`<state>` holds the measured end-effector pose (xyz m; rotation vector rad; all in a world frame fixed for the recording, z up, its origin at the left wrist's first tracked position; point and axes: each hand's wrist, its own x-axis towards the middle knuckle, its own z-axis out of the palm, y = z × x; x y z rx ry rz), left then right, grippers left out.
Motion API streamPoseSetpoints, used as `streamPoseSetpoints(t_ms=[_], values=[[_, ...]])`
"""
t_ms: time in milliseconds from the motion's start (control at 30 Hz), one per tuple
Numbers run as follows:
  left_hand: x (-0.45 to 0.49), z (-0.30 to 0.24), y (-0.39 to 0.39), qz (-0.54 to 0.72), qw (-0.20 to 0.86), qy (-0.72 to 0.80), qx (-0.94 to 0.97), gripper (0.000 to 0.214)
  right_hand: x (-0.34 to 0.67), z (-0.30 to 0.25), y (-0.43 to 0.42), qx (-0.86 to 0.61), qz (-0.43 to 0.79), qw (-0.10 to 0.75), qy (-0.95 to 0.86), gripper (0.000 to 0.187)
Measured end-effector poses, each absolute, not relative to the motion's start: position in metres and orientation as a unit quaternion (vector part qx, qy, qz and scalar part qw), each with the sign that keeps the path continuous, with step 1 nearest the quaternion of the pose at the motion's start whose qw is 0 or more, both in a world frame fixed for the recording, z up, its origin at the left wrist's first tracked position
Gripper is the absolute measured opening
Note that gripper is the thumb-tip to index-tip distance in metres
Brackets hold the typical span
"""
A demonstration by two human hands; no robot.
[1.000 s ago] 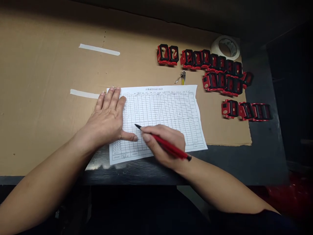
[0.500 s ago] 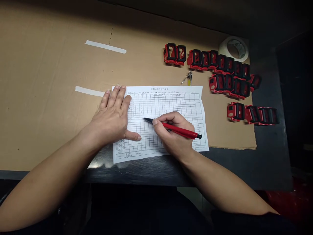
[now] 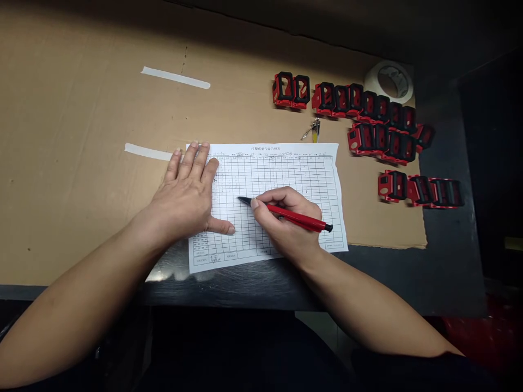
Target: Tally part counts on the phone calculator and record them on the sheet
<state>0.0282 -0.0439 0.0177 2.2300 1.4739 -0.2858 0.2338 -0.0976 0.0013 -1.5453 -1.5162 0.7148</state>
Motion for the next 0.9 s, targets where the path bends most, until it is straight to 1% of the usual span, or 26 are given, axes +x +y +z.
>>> streamPoseSetpoints(t_ms=[267, 900], values=[[0.0317, 0.0223, -0.0439, -0.121, 0.226, 0.541, 0.801, 0.146, 0.2334, -0.0003, -0.0980, -0.606, 0.266, 0.425, -0.617, 0.005], [0.0333, 0.0236, -0.0434, -0.137, 0.222, 0.544, 0.798, 0.146, 0.2341, 0.0028, -0.0972, -0.604, 0.286, 0.412, -0.619, 0.008]])
